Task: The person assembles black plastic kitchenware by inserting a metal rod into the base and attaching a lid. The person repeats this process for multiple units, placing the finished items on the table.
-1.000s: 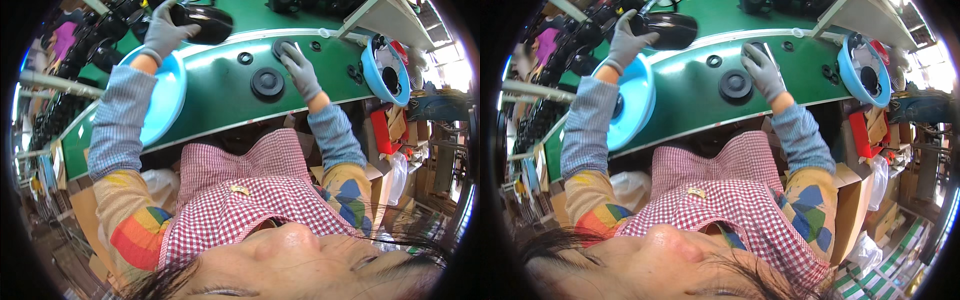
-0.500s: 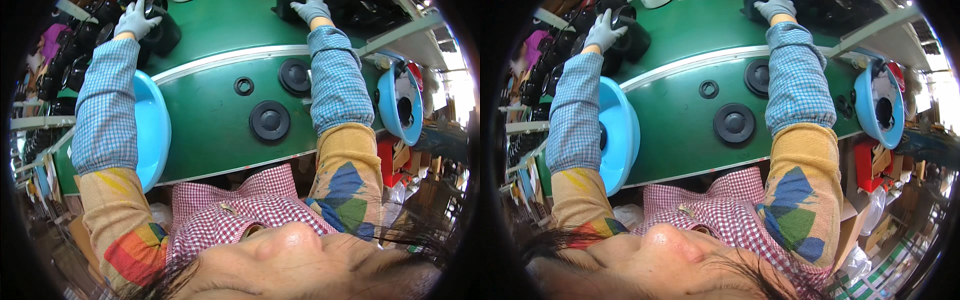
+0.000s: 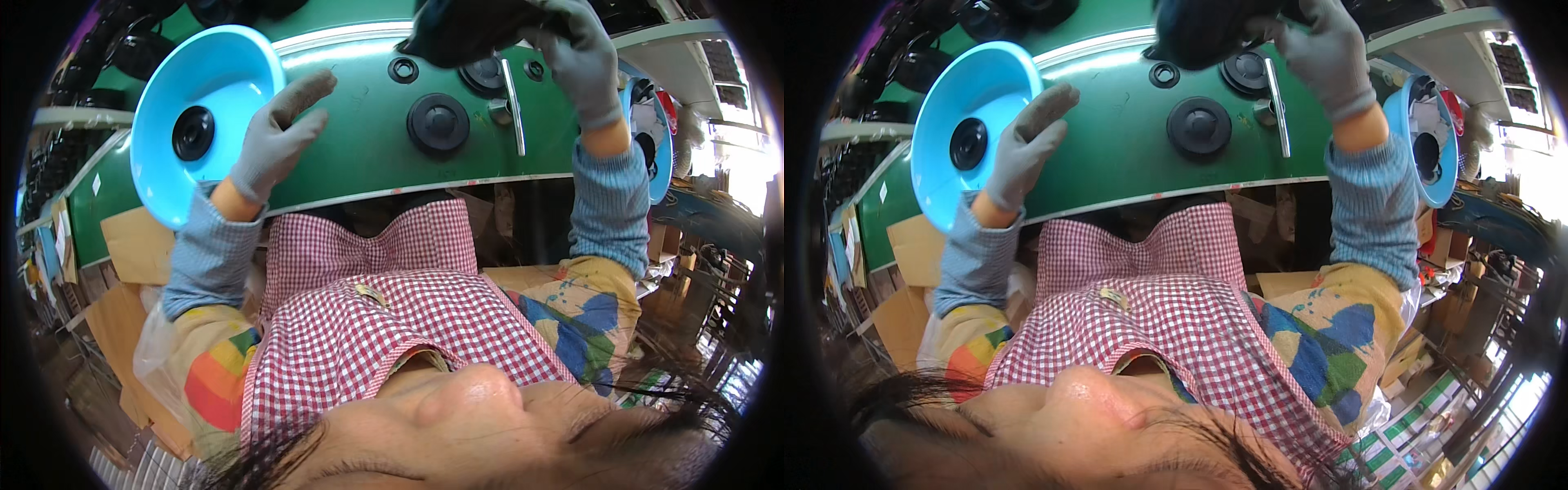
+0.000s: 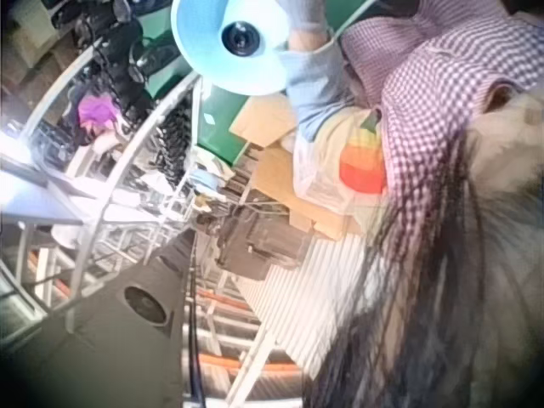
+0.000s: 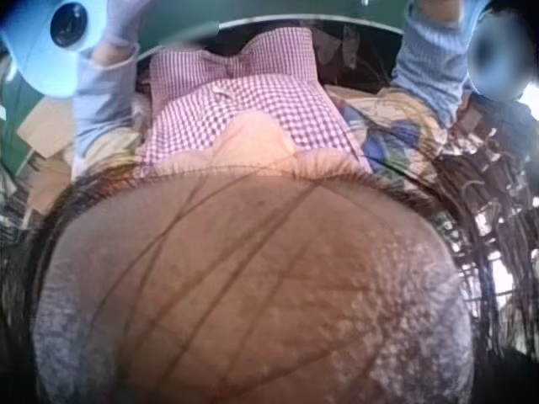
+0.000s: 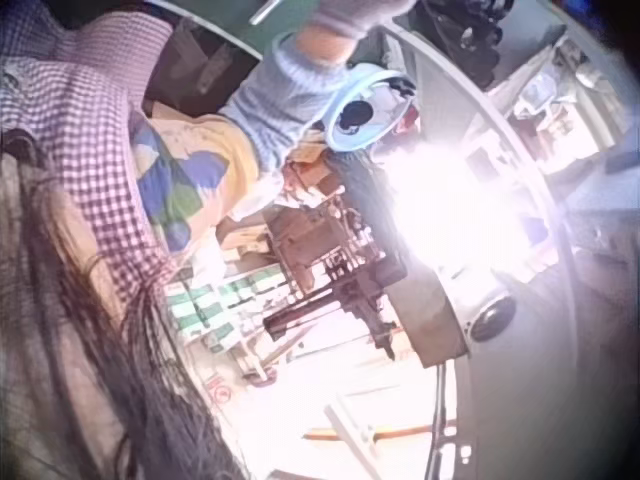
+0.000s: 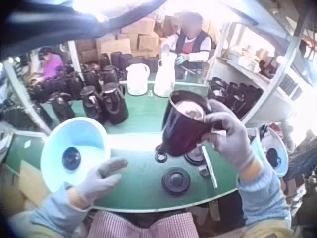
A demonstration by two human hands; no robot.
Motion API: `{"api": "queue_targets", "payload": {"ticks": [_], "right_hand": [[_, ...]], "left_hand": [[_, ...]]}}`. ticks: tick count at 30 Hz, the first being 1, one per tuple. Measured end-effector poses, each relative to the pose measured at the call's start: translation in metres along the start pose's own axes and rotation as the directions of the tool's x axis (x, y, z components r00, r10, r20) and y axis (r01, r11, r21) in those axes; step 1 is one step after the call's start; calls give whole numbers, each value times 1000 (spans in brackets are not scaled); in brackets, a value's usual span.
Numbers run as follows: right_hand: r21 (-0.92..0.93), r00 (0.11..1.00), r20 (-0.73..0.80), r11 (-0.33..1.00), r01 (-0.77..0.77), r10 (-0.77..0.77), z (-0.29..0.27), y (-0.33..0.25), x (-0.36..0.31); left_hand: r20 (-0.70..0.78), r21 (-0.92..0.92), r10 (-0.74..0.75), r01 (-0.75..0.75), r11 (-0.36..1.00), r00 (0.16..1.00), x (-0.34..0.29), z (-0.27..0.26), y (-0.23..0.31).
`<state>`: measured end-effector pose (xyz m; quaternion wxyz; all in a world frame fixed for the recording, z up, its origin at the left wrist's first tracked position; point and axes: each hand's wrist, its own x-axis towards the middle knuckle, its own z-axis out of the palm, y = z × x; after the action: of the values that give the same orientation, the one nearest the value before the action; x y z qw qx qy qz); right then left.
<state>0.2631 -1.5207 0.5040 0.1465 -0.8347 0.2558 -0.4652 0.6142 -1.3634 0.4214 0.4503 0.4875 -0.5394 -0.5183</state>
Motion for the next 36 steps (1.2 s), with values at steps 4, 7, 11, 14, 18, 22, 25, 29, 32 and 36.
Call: {"api": "queue_targets", "payload": {"ticks": [4,7,11,14,18,22,25,29,32,36], "right_hand": [[519,957,160,804,-289,242,23,-101,-30],[449,974,117,864,-226,194,66,-152,-49],[213,991,30,967,-137,133,114,-203,-69],[55,992,1,991,-126,126,145,-226,-82],[-105,990,131,993,56,-42,175,-253,-81],[-11,995,-26,995,-101,101,159,-161,-96],[-640,888,111,716,-279,446,175,-48,-110],[-795,446,275,462,-393,852,187,51,-151],[-796,504,254,474,-375,826,207,56,-161],[-779,577,154,457,-428,802,200,55,-163]], "left_hand": [[-83,-606,-51,-10,795,995,-38,7,-79],[1,-843,300,-161,513,954,-58,28,-84],[101,-940,344,-24,342,934,-74,29,-74],[82,-974,397,-12,228,914,-87,25,-59],[76,-996,417,92,-18,906,-96,-11,-90],[-150,-360,495,-513,779,856,-114,-30,-110],[-252,-552,430,-494,672,867,-132,-28,-108],[-203,163,300,-270,949,932,-149,-45,-180],[-262,-185,170,-222,957,950,-153,-36,-193],[-213,-541,63,-171,823,975,-138,-23,-190]]}}
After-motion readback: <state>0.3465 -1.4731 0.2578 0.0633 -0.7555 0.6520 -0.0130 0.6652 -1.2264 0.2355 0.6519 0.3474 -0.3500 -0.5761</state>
